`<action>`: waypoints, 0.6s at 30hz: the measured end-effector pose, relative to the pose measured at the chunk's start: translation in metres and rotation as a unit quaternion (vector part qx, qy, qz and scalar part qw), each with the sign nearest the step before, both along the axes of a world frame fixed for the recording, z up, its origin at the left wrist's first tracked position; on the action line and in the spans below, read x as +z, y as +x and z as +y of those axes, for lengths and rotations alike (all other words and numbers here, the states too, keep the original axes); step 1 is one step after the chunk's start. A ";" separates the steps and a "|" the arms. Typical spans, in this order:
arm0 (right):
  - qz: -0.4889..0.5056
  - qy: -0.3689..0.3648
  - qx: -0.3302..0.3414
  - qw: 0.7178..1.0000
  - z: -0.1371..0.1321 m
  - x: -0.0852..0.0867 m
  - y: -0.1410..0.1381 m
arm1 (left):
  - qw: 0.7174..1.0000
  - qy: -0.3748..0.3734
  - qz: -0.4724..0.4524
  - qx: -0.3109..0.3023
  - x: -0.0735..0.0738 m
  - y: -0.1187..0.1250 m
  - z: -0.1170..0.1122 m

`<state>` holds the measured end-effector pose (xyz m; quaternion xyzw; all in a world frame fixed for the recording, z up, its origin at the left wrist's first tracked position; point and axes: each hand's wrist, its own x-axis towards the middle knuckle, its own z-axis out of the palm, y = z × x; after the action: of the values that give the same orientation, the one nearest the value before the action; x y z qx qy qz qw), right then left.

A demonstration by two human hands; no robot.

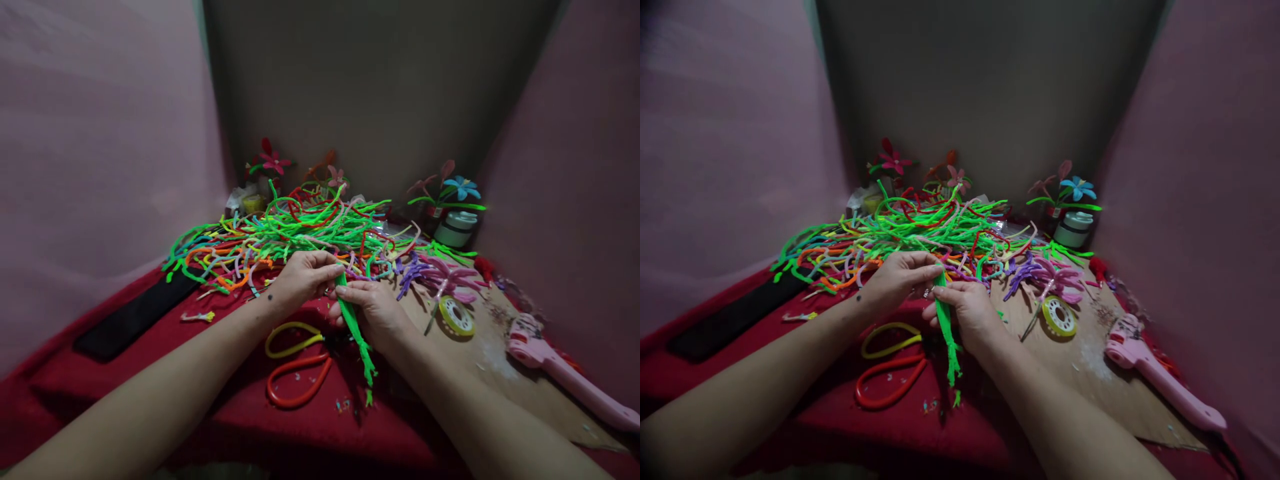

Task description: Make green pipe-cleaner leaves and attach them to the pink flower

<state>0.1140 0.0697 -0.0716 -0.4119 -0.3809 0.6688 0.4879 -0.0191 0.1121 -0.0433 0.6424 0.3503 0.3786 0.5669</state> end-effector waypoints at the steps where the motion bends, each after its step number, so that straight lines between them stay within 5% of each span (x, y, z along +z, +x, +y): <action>1: 0.001 -0.002 0.005 1.000 0.000 0.000 0.000 | 1.000 0.005 0.007 -0.005 0.001 -0.001 0.001; 6: -0.025 -0.003 0.015 1.000 0.000 -0.001 -0.001 | 0.993 0.089 0.080 0.020 0.004 -0.007 0.006; 11: -0.063 -0.014 0.009 0.998 -0.004 0.003 -0.002 | 0.951 0.252 0.178 0.003 0.001 -0.012 0.013; 18: -0.111 -0.010 0.016 0.994 -0.004 0.002 -0.004 | 0.911 0.312 0.270 -0.019 0.002 -0.015 0.012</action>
<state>0.1100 0.0654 -0.0695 -0.4823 -0.4330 0.6302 0.4275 -0.0336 0.1238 -0.0418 0.8708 0.3420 0.2695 0.2283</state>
